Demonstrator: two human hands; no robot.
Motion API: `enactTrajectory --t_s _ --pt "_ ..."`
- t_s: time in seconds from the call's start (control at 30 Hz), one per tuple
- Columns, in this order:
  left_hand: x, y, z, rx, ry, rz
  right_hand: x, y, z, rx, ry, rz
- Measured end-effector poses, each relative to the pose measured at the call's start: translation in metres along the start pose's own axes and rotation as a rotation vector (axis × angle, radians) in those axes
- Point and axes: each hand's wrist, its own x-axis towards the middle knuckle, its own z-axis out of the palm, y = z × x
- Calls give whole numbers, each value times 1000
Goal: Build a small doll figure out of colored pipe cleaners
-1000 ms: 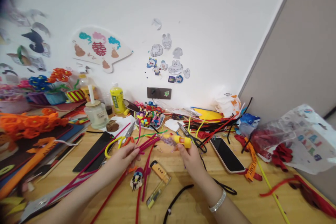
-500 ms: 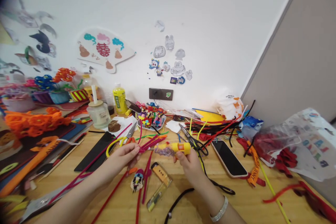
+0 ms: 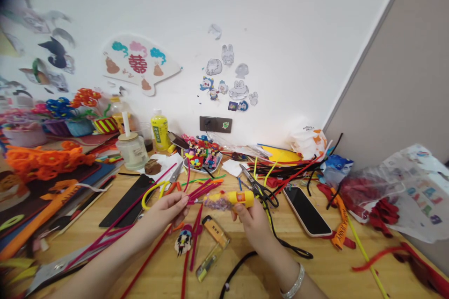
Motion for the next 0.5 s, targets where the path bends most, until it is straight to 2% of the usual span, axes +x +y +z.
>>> enactTrajectory --t_s 0.5 --pt "-3 4 2 -13 -1 -14 0 -3 0 -13 -3 -35"
